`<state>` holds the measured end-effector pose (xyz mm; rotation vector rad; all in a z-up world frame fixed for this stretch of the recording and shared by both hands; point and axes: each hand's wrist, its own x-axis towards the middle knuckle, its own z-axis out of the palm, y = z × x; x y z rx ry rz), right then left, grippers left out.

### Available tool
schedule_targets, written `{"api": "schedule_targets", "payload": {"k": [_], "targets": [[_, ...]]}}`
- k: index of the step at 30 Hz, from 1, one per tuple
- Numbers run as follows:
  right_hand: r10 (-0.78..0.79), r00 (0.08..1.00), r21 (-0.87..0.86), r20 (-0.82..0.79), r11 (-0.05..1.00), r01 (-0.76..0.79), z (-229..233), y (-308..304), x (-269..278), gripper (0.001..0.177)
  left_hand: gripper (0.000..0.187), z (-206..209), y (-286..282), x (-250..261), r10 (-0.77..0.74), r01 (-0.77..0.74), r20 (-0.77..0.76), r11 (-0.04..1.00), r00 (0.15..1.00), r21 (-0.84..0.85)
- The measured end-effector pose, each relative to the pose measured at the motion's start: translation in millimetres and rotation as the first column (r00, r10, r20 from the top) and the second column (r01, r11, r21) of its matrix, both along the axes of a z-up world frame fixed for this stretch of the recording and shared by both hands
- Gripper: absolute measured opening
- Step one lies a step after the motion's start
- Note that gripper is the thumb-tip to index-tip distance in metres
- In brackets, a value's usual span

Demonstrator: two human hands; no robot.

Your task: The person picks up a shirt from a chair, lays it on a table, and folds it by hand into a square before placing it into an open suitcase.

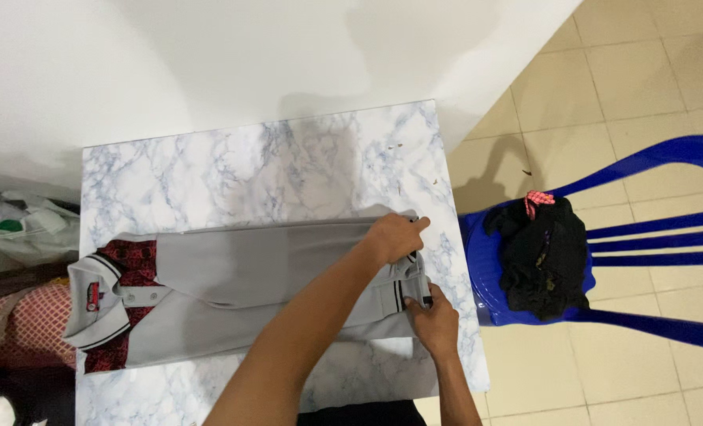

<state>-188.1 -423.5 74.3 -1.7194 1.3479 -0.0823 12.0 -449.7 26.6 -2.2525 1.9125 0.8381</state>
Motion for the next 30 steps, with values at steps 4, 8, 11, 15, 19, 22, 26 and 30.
{"api": "schedule_targets", "payload": {"k": [4, 8, 11, 15, 19, 22, 26, 30], "targets": [[0.041, 0.992, 0.103, -0.121, 0.994, -0.029, 18.7, -2.1, 8.3, 0.046, 0.021, 21.0, 15.0, 13.5, -0.295, 0.323, 0.181, 0.933, 0.938, -0.157], [0.052, 0.973, -0.054, -0.227, 0.996, -0.066, 15.7, 11.5, 22.6, 0.062, 0.027, 49.1, 23.7, 16.7, -0.311, 0.346, 0.177, 0.910, 0.934, -0.227], [0.065, 0.942, -0.053, -0.329, 0.995, -0.087, 5.3, 20.2, 24.8, 0.045, 0.030, 52.1, 31.3, 12.5, -0.297, 0.338, 0.174, 0.892, 0.939, -0.299], [0.042, 0.974, -0.228, -0.221, 0.969, -0.093, 5.7, 40.3, 22.4, 0.035, 0.022, 57.0, 49.0, 22.2, -0.280, 0.313, 0.144, 0.884, 0.949, -0.347], [0.067, 0.990, -0.308, -0.123, 0.946, -0.103, 35.9, 71.1, 39.3, 0.043, 0.031, 73.3, 95.4, 45.2, -0.187, 0.233, 0.145, 0.860, 0.972, -0.454], [0.142, 0.981, -0.314, -0.133, 0.932, -0.178, 51.3, 101.4, 60.5, 0.054, 0.036, 77.1, 142.9, 59.9, -0.081, 0.123, 0.105, 0.855, 0.991, -0.504], [0.266, 0.959, -0.418, -0.098, 0.863, -0.282, 45.1, 141.8, 88.9, 0.060, 0.045, 69.3, 202.2, 86.8, 0.018, -0.006, 0.016, 0.813, 1.000, -0.582], [0.355, 0.927, -0.444, -0.122, 0.816, -0.371, 35.8, 178.3, 120.1, 0.068, 0.043, 60.6, 249.2, 116.1, 0.085, -0.112, -0.076, 0.847, 0.993, -0.520]]}}
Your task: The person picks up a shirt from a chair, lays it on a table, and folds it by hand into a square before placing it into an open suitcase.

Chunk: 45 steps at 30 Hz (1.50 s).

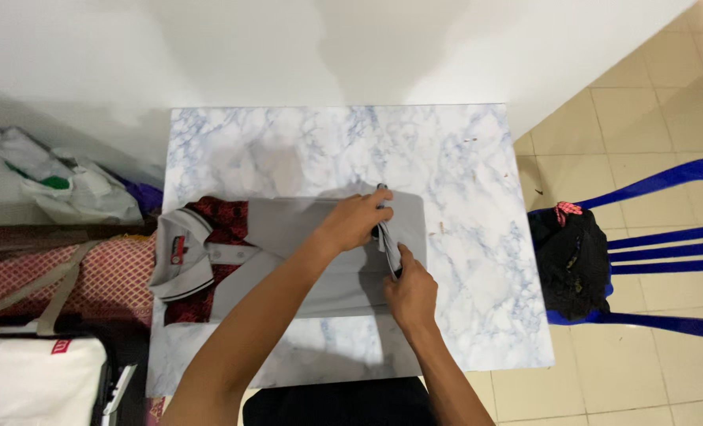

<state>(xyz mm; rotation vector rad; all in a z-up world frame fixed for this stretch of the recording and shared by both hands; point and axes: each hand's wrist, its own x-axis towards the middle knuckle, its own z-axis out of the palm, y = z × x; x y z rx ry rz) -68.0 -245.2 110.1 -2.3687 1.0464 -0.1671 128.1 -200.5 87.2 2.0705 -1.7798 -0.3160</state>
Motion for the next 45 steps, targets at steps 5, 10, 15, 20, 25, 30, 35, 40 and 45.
{"api": "schedule_targets", "payload": {"k": [5, 10, 15, 20, 25, 30, 35, 40, 45], "targets": [[0.090, 0.996, 0.007, -0.026, 0.996, -0.090, -3.4, 41.8, 36.4, 0.073, 0.047, -1.6, 58.6, 30.7, 0.062, -0.069, -0.080, 0.993, 0.995, -0.091], [0.181, 0.983, 0.018, 0.026, 0.983, -0.182, -22.0, 81.9, 62.7, 0.078, 0.043, -1.3, 106.8, 50.4, 0.186, -0.178, -0.158, 0.982, 0.970, 0.059], [0.233, 0.972, 0.016, 0.032, 0.972, -0.233, -35.4, 106.1, 81.5, 0.077, 0.042, -15.4, 135.6, 60.6, 0.227, -0.234, -0.171, 0.972, 0.959, -0.019], [0.293, 0.955, 0.047, 0.049, 0.954, -0.295, -27.4, 118.7, 84.9, 0.068, 0.042, -13.0, 149.5, 67.6, 0.266, -0.236, -0.074, 0.931, 0.961, 0.279], [0.267, 0.939, -0.007, 0.218, 0.962, -0.272, -39.6, 99.6, 72.8, 0.031, 0.047, -44.0, 132.2, 40.4, 0.325, -0.324, 0.016, 0.936, 0.945, 0.137], [0.220, 0.970, -0.226, 0.102, 0.955, -0.193, -73.7, 58.3, 103.5, 0.054, 0.062, -70.8, 134.0, 8.4, 0.473, -0.474, 0.042, 0.878, 0.880, 0.066], [0.190, 0.941, -0.209, -0.280, 0.945, -0.253, -85.8, 47.1, 110.0, 0.065, 0.060, -74.0, 146.5, 9.3, 0.525, -0.525, 0.038, 0.851, 0.850, -0.012], [0.168, 0.964, -0.337, -0.205, 0.913, -0.231, -101.4, 62.0, 115.5, 0.064, 0.060, -70.1, 148.8, 9.2, 0.526, -0.527, 0.029, 0.849, 0.850, 0.032], [0.240, 0.954, -0.176, -0.178, 0.946, -0.271, -111.4, 87.0, 113.8, 0.062, 0.064, -77.4, 146.6, 9.1, 0.497, -0.513, 0.184, 0.856, 0.848, 0.055]]}}
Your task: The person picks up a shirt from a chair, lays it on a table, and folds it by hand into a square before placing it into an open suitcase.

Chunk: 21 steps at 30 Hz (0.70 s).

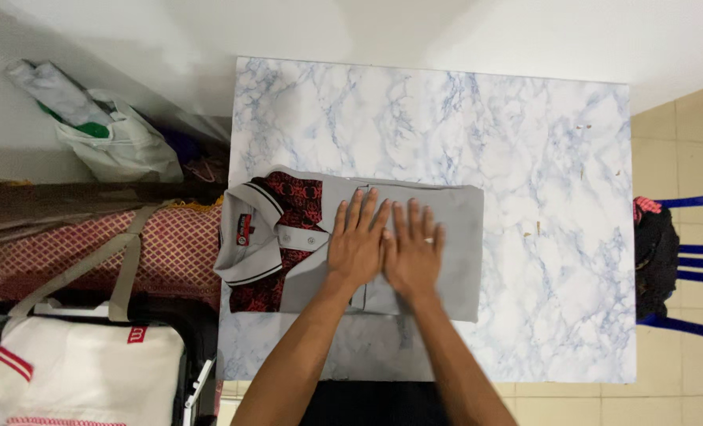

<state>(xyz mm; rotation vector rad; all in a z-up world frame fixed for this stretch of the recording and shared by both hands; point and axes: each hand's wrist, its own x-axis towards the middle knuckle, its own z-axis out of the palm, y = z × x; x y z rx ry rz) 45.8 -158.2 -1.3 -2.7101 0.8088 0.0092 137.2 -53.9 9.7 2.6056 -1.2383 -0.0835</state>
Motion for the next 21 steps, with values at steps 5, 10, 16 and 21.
{"api": "schedule_targets", "payload": {"k": [5, 10, 16, 21], "targets": [[-0.128, 0.969, -0.136, -0.212, 0.986, 0.101, 18.2, -84.6, -9.7, 0.067, 0.061, 1.6, -1.5, -0.3, 0.016, -0.020, -0.097, 0.999, 0.995, -0.033], [-0.097, 0.989, -0.214, -0.110, 0.974, 0.072, -2.6, -54.2, 10.2, 0.070, 0.061, 3.9, -1.3, 1.4, 0.026, -0.029, -0.110, 0.999, 0.994, -0.026], [-0.142, 0.988, 0.015, -0.067, 0.990, 0.143, 6.6, -23.2, -20.0, 0.066, 0.060, -2.0, -0.5, 4.6, 0.028, -0.030, -0.075, 0.999, 0.997, -0.019], [-0.446, 0.894, -0.039, -0.041, 0.895, 0.445, 10.4, -48.9, -94.9, 0.073, 0.059, -0.5, -2.8, 0.8, 0.040, -0.045, -0.140, 0.998, 0.989, -0.032]]}}
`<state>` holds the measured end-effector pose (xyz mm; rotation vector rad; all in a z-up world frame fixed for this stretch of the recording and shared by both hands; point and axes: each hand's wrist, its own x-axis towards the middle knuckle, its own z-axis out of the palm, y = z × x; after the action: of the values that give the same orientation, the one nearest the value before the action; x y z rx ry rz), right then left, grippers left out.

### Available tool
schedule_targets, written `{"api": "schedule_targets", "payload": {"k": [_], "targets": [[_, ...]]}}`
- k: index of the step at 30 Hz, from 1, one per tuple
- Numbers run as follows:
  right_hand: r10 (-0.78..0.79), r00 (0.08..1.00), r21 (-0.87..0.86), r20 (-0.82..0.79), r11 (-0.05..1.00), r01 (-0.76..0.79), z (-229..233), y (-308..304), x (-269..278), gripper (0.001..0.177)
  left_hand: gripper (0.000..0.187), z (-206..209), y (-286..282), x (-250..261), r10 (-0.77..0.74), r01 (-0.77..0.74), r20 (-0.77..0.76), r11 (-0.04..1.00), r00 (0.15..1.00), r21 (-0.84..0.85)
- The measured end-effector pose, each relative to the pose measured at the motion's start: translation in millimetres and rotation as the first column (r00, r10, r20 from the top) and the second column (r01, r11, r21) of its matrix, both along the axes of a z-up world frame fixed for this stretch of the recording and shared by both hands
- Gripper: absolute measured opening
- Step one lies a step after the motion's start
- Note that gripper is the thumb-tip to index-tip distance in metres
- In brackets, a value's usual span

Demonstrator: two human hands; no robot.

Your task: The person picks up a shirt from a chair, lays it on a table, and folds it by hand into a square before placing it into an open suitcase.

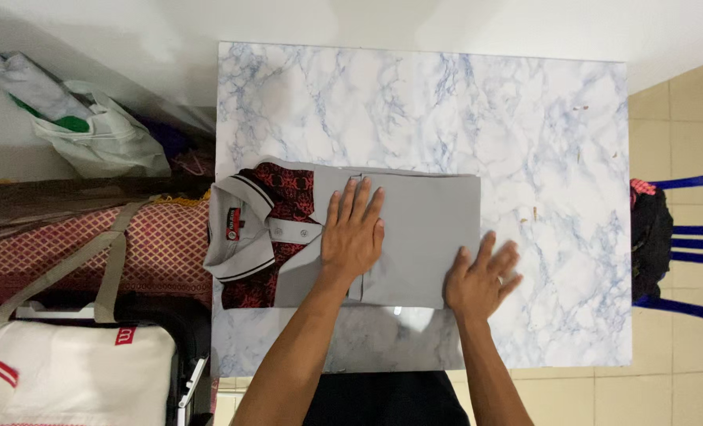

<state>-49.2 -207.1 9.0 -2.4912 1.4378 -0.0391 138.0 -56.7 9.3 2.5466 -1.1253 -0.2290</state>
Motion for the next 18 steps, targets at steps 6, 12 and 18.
{"api": "schedule_targets", "payload": {"k": [6, 12, 18], "targets": [[0.176, 0.968, -0.100, 0.177, 0.982, -0.160, -27.4, 51.2, 43.5, 0.072, 0.059, -3.8, 2.3, -4.8, 0.012, -0.013, 0.053, 1.000, 0.999, 0.019], [0.330, 0.944, -0.052, 0.005, 0.943, -0.330, -10.1, 47.2, 53.7, 0.066, 0.057, -11.7, 4.4, -3.4, -0.018, 0.021, 0.074, 0.999, 0.997, -0.037], [0.146, 0.986, -0.279, 0.084, 0.953, -0.118, 10.7, -2.8, 17.2, 0.070, 0.057, -7.9, -8.8, -10.2, -0.006, 0.009, 0.082, 0.999, 0.997, -0.039]]}}
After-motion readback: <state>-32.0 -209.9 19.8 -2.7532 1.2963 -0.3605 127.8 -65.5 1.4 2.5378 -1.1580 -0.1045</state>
